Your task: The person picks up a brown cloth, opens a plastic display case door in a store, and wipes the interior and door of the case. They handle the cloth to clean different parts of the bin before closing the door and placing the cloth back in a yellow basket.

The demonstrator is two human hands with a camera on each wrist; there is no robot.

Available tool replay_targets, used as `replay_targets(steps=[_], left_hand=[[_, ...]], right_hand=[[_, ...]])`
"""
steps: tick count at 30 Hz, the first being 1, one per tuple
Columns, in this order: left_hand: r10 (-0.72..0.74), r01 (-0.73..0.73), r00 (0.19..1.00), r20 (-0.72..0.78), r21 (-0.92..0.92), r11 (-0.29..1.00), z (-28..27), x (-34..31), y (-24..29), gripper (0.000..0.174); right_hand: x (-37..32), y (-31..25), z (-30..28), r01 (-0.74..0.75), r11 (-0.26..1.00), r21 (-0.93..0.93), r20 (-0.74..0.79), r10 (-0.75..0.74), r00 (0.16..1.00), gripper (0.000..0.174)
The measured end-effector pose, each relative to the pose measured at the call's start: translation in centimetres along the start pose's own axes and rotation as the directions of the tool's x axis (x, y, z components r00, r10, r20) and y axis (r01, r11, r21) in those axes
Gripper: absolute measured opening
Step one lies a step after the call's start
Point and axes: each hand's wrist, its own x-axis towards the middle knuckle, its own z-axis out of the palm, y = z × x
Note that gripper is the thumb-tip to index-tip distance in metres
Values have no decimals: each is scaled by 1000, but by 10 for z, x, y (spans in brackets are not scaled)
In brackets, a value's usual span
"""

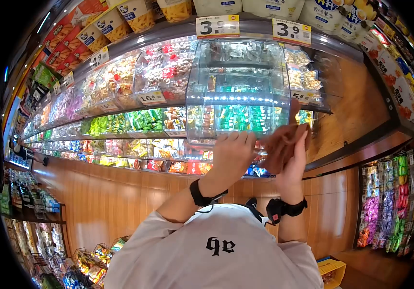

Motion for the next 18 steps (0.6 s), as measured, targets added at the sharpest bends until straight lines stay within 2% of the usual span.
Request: replay_targets(steps=[1,4,5,8,9,12,13,16,17,18], left_hand=[[-3,3,1000,-9,-4,1000,-1,1,1,24],[-5,5,1000,-22,4,1000,-2,-1,5,22],[1,0,1000,-18,24,1000,1,-3,5,22],[4,-3,1000,-21,49,999,4,-4,2,23],[0,1,1000,-22,50,999,5,-5,2,23],[2,1,999,-45,61,998,5,-9,1,20],[-4,7,998,-59,43,999,6,-9,2,20],[-2,3,998,-66,26,1000,5,-14,4,20],[4,-2,998,-57,36,999,2,-13,6,20],[10,-8,999,-51,45,999,1,-13,7,20]], right_hand=[[10,-1,-4,65,993,-96,82,-57,995,44],[34,0,4,28,994,-102,-120,-41,992,43],[34,-7,11,-73,985,-156,-115,56,992,42],[44,15,-50,-74,997,-27,147,77,986,34],[43,20,-44,-151,988,19,-25,152,988,28],[20,25,-23,-57,990,127,-180,79,980,26],[11,27,-22,-24,1000,-9,-211,21,977,35],[9,4,3,-53,994,-97,-64,47,997,45],[11,-3,14,-19,988,-152,-119,1,993,50],[19,-7,18,-41,985,-167,-206,6,978,48]])
